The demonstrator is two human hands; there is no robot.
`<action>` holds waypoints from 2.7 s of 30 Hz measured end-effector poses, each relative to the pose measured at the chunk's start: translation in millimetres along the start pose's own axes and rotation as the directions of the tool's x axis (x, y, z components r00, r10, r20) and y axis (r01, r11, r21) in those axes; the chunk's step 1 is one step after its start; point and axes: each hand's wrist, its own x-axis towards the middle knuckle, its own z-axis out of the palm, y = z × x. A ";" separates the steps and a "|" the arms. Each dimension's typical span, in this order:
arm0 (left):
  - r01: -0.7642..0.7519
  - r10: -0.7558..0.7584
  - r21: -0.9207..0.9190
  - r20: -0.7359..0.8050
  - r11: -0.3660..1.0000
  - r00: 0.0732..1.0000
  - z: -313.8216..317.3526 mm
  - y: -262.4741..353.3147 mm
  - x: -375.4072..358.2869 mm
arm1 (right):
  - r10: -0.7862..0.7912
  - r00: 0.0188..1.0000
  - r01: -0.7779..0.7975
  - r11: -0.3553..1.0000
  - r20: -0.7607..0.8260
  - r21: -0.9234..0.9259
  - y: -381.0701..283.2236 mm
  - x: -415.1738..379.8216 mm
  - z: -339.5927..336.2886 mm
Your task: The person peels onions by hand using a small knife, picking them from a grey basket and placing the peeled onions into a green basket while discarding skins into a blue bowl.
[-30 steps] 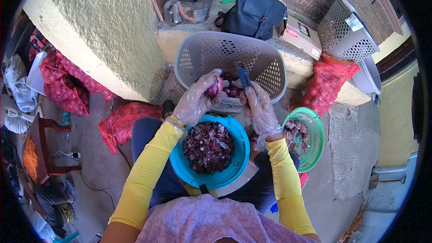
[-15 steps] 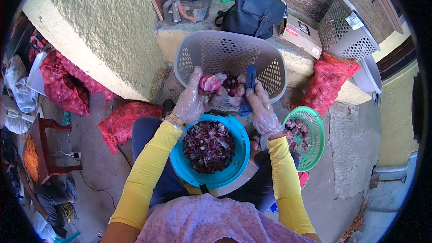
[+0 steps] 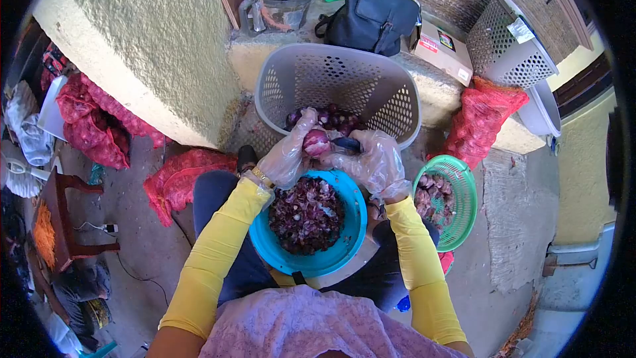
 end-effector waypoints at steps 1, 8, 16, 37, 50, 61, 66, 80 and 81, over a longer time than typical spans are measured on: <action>0.001 -0.001 0.000 0.000 1.000 1.000 -0.5 -1.3 0.4 | 0.013 1.000 -0.013 1.000 0.011 -0.008 -1.7 -0.6 0.4; 0.013 -0.012 0.050 -0.009 0.999 1.000 -6.3 -3.9 2.1 | 0.004 0.998 0.002 0.996 0.062 -0.084 4.2 0.6 4.6; 0.002 -0.002 0.065 0.000 0.998 1.000 19.5 7.9 -11.4 | -0.007 0.995 0.012 0.999 0.102 -0.048 -2.3 1.7 3.4; 0.028 -0.030 0.042 0.049 0.999 0.998 0.4 -2.5 -2.2 | -0.030 0.994 0.043 0.991 0.108 -0.124 7.9 2.1 7.3; -0.007 0.008 0.063 -0.021 0.998 1.000 -2.6 -4.2 -0.7 | -0.157 0.982 0.180 0.950 0.108 -0.255 10.1 -2.6 13.6; 0.005 -0.001 0.081 -0.046 0.997 0.999 6.5 -4.4 -2.9 | -0.146 0.989 0.149 0.958 0.030 -0.244 9.9 -0.6 7.4; 0.020 -0.021 0.019 0.034 1.000 0.999 -5.3 -9.0 3.5 | -0.177 0.983 0.181 0.948 0.038 -0.261 10.0 -0.8 16.7; -0.092 0.091 0.119 0.007 0.989 0.996 0.4 -8.1 0.3 | -0.343 0.896 0.386 0.915 0.281 -0.116 18.0 -4.3 11.1; -0.135 0.139 0.062 -0.074 0.989 0.987 -0.1 -10.7 3.6 | -0.321 0.896 0.375 0.916 0.306 -0.139 8.7 -6.5 8.6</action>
